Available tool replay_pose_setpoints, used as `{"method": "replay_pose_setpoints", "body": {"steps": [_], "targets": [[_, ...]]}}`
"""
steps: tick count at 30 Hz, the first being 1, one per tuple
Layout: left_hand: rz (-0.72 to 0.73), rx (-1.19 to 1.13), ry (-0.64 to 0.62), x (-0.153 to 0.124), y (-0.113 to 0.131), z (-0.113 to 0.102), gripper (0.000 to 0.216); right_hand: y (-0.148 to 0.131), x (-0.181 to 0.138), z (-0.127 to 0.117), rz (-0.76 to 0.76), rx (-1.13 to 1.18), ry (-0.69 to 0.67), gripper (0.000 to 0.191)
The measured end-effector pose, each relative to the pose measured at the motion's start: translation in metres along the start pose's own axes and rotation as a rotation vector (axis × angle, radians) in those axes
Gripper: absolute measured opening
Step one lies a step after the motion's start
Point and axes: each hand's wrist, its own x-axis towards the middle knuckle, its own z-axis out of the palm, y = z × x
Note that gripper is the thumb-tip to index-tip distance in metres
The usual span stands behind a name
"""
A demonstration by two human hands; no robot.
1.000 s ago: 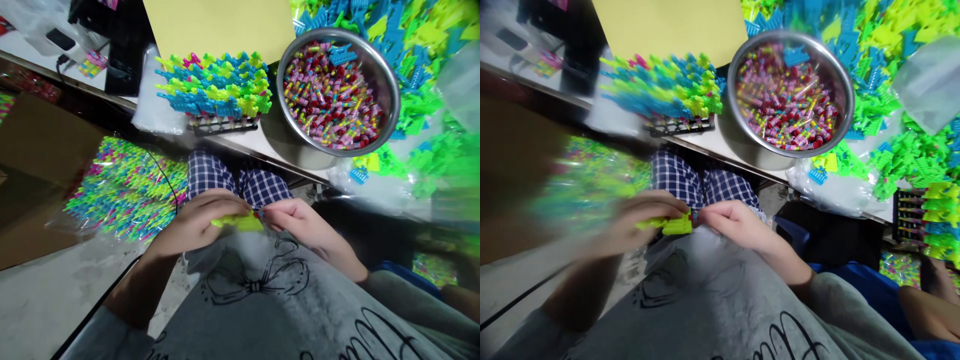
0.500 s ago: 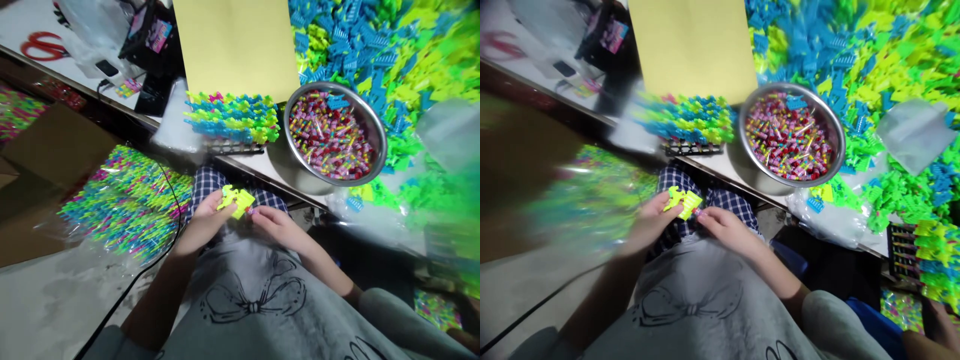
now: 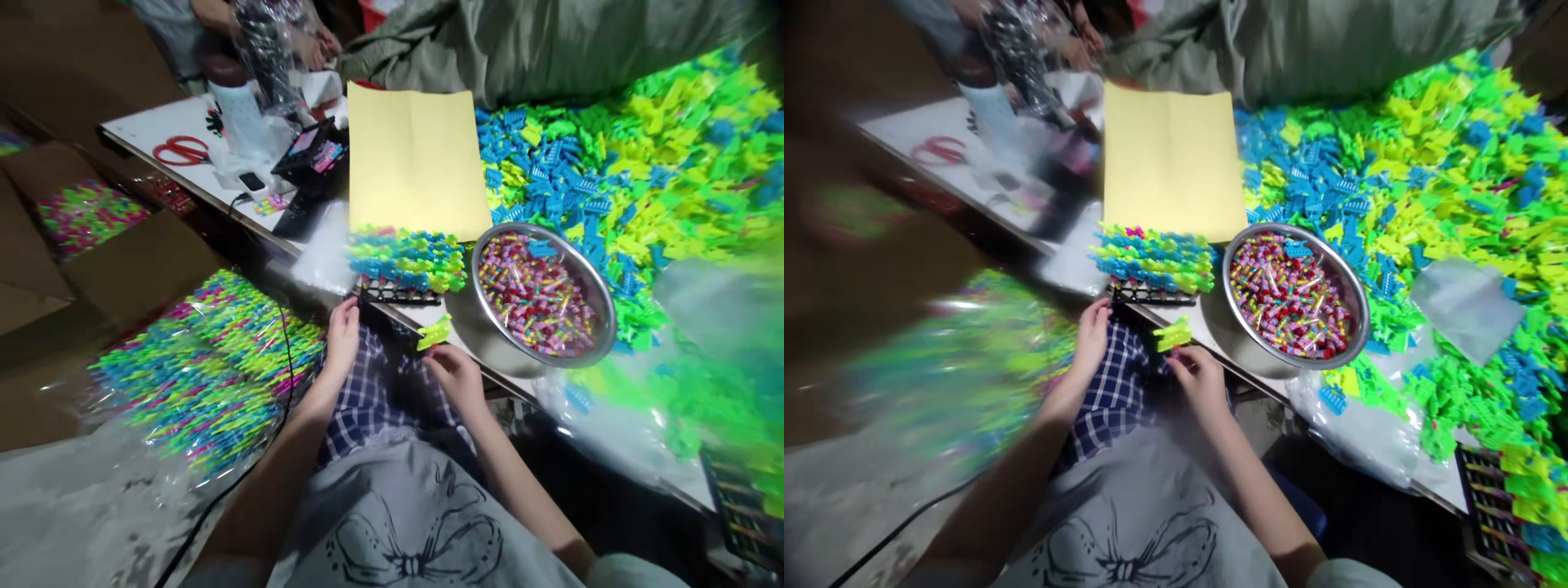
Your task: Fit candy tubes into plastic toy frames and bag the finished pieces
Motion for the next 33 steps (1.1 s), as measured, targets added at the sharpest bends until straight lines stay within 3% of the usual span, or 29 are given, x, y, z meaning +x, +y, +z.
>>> {"method": "replay_pose_setpoints", "body": {"steps": [5,9,12,17,24,33], "targets": [[-0.172,-0.084,-0.131,0.02,-0.007,0.015,0.047,-0.002,0.029,0.024,-0.143,-0.13,0.259,0.012],[-0.231,-0.081,-0.279,0.023,-0.006,0.014,0.042,0.001,0.046,0.047,-0.176,-0.275,0.418,0.013],[-0.247,-0.08,-0.313,0.029,-0.01,0.01,0.044,0.004,0.057,0.061,-0.166,-0.291,0.498,0.017],[-0.232,-0.136,-0.35,0.03,-0.018,0.012,0.04,0.009,0.072,0.072,-0.197,-0.35,0.545,0.022],[-0.327,-0.277,-0.362,0.005,-0.03,0.021,0.05,0.022,0.072,0.078,-0.259,-0.439,0.578,0.021],[-0.486,-0.433,-0.266,-0.012,-0.076,0.035,0.057,0.028,0.075,0.086,-0.307,-0.514,0.566,0.02]]}}
